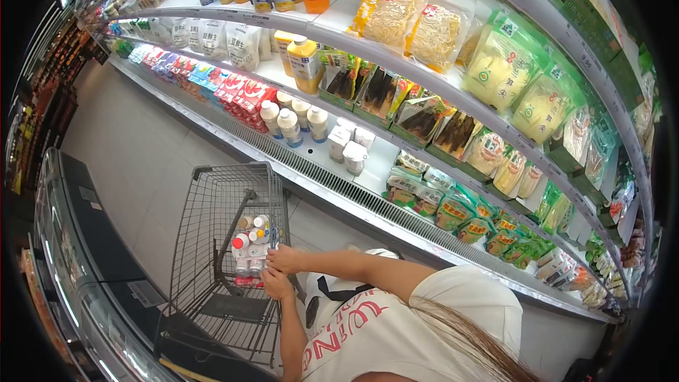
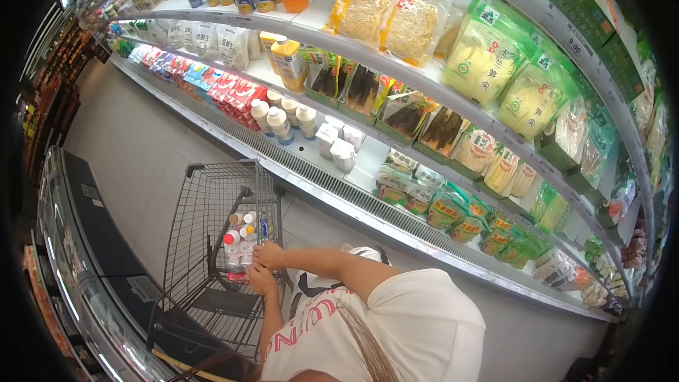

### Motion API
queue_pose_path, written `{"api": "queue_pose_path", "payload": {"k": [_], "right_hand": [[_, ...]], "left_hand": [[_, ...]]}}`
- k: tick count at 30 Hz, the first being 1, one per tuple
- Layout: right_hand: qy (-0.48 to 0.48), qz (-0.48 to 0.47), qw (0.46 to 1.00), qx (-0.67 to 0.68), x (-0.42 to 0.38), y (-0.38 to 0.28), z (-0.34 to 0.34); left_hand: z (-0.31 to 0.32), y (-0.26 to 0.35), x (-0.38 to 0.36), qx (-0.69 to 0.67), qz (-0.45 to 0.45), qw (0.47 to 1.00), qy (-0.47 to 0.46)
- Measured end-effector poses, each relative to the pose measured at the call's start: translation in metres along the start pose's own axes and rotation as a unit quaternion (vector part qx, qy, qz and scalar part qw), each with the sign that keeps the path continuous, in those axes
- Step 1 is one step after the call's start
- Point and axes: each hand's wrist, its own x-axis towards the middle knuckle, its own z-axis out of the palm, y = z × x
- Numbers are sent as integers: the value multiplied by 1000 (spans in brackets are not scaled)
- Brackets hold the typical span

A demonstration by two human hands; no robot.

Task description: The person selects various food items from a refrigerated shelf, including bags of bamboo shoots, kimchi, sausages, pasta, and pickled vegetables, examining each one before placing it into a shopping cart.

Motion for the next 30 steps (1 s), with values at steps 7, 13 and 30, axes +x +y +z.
{"api": "queue_pose_path", "payload": {"k": [7, 13, 30], "right_hand": [[-17, -21, 998, -59, -29, -16, 20], [-69, 50, 992, 96, -22, -20, -1], [656, 381, 652, 16, -173, 205, -435]], "left_hand": [[-4, 1, -45, 6, 1, 1000, 1], [1, -25, -40, -24, 44, 999, -8], [-70, 611, 124, -360, 421, 821, -137]]}}
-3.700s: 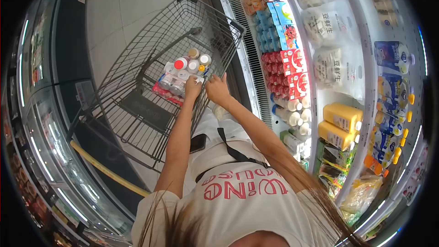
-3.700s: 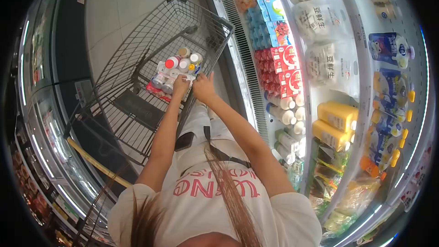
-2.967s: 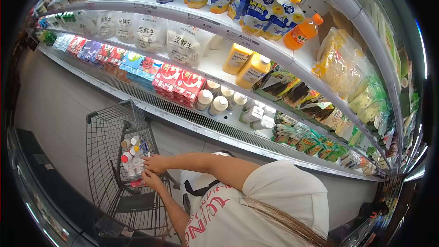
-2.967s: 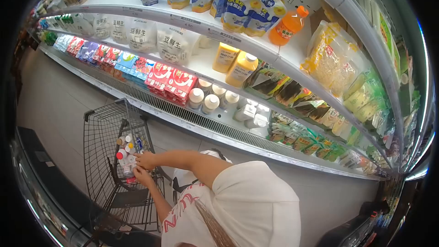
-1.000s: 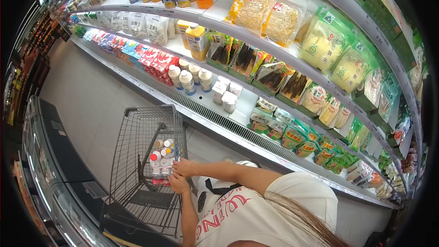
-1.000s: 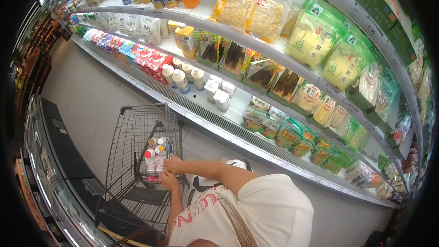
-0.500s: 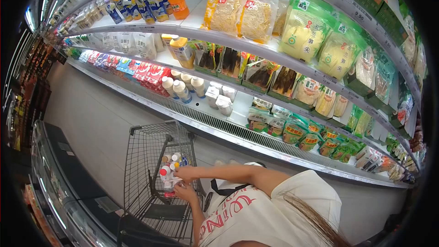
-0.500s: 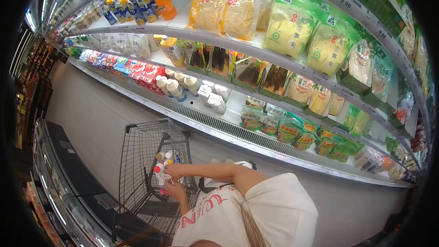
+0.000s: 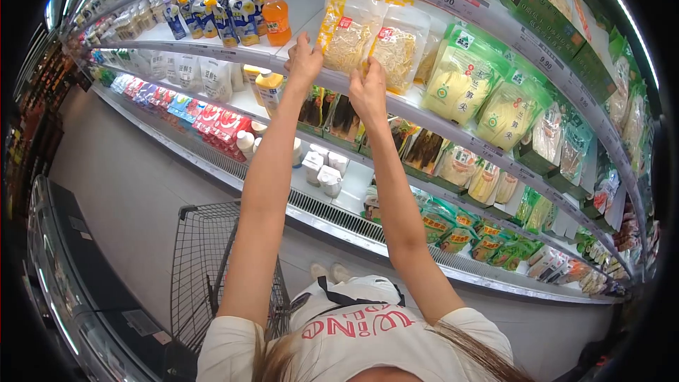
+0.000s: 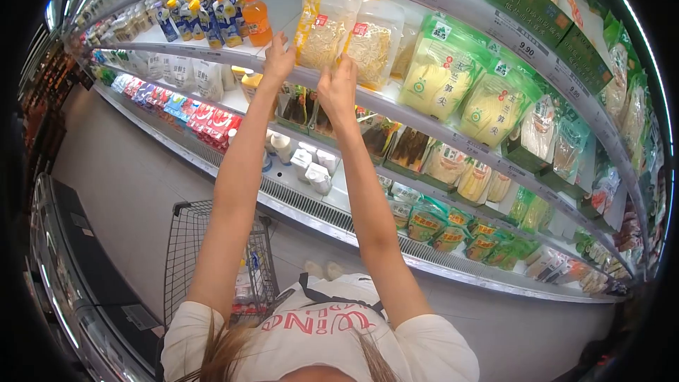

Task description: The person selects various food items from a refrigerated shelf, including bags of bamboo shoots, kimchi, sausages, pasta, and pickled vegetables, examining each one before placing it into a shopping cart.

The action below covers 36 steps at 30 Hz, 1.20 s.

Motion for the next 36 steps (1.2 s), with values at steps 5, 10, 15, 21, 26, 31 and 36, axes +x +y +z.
{"api": "queue_pose_path", "payload": {"k": [5, 10, 15, 21, 26, 31, 36], "right_hand": [[-28, 87, 990, 103, 12, 11, 6], [4, 69, 960, 272, 1, -1, 6], [26, -10, 949, 314, -5, -27, -9], [-102, 93, 956, 258, -61, -58, -35], [-264, 214, 903, 262, -160, -32, -25], [-402, 354, 774, 338, -228, -19, -5], [-547, 356, 698, 293, -263, -18, 37]], "left_hand": [[9, -5, 21, -45, -6, 998, -45], [12, -17, 18, -311, 63, 948, -21], [-58, 44, -34, -253, 78, 964, 32], [-126, 30, -164, -349, -79, 933, -46], [-150, -34, -296, -476, -260, 839, -38], [-159, -43, -397, -447, -360, 816, 67], [-177, -42, -453, -456, -396, 784, 148]]}}
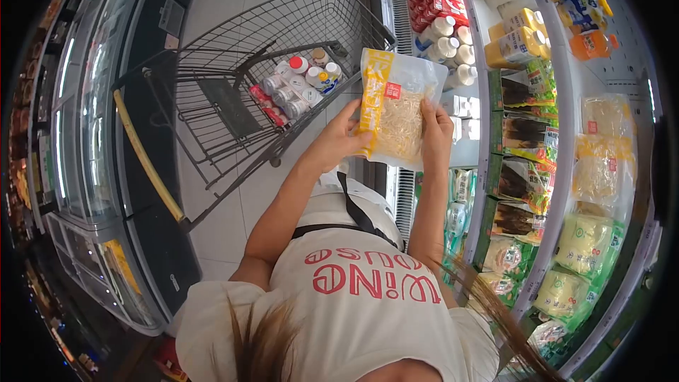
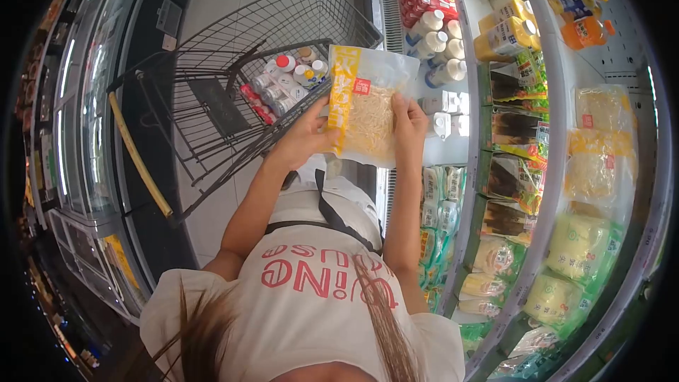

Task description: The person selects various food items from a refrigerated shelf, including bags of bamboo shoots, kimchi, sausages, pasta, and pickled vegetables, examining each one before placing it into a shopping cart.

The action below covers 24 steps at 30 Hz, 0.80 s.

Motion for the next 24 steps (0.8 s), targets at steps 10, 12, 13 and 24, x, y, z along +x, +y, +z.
{"api": "queue_pose_path", "payload": {"k": [10, 12, 13, 24], "right_hand": [[-276, 27, 940, -200, 99, 75, 140], [-254, 48, 939, -225, 117, 119, 165], [-209, 13, 949, -234, 120, 133, 175], [21, -149, 758, -634, 292, 202, 89]], "left_hand": [[-132, 28, 15, -65, 106, 952, 278], [-165, 22, 28, -90, 113, 949, 279], [-178, 17, 36, -102, 120, 946, 285], [-200, -74, 282, -264, -39, 950, 163]]}}
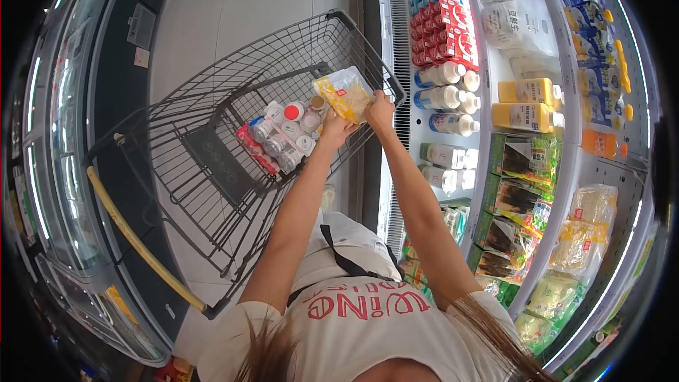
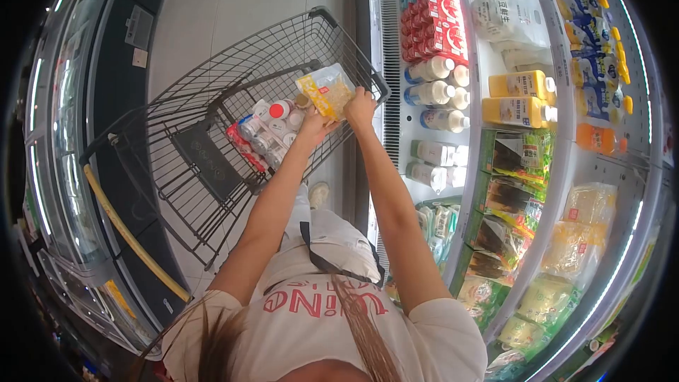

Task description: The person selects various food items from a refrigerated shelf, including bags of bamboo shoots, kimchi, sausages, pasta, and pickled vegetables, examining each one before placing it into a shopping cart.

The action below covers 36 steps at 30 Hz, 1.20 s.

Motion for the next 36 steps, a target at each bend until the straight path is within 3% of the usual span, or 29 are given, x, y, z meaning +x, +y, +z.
{"api": "queue_pose_path", "payload": {"k": [3, 6, 9, 12, 14, 15, 17, 19, 22, 23, 24, 27, 30, 36], "right_hand": [[-98, 16, 995, -24, 23, 10, 7], [-161, 28, 986, -31, 40, 22, 29], [-254, 2, 961, -110, 32, 24, 34], [-329, -3, 927, -181, 16, 4, 26], [-335, -12, 917, -216, -6, -20, 8], [-289, -32, 932, -217, -19, -28, 1], [-202, -66, 957, -198, -52, -38, -15], [-162, -88, 969, -166, -87, -43, -29], [-26, -128, 990, -50, -139, -47, -38], [-20, -87, 996, 29, -153, -45, -33], [-7, -103, 995, 11, -160, -43, -35], [24, -42, 997, 64, -176, -29, -25], [47, -84, 992, 83, -188, -31, -26], [45, -171, 981, 82, -226, -10, -24]], "left_hand": [[-5, -12, 55, -22, -28, 999, 8], [-9, -20, 80, 53, -24, 997, 53], [-24, -20, 98, 212, -133, 968, 17], [-40, -43, 91, 360, -119, 924, -46], [-34, -35, 50, 463, 9, 886, -42], [-26, -28, 22, 505, 74, 859, -42], [10, 11, -39, 641, 1, 765, -65], [-1, -8, -75, 671, 20, 740, -44], [-19, -41, -117, 683, 221, 696, 3], [-6, -39, -134, 667, 293, 685, -23], [-1, -44, -142, 641, 309, 702, -20], [-16, -61, -141, 685, 316, 656, 6], [-21, -71, -145, 682, 331, 652, 8], [-40, -97, -171, 774, 333, 533, 73]]}}
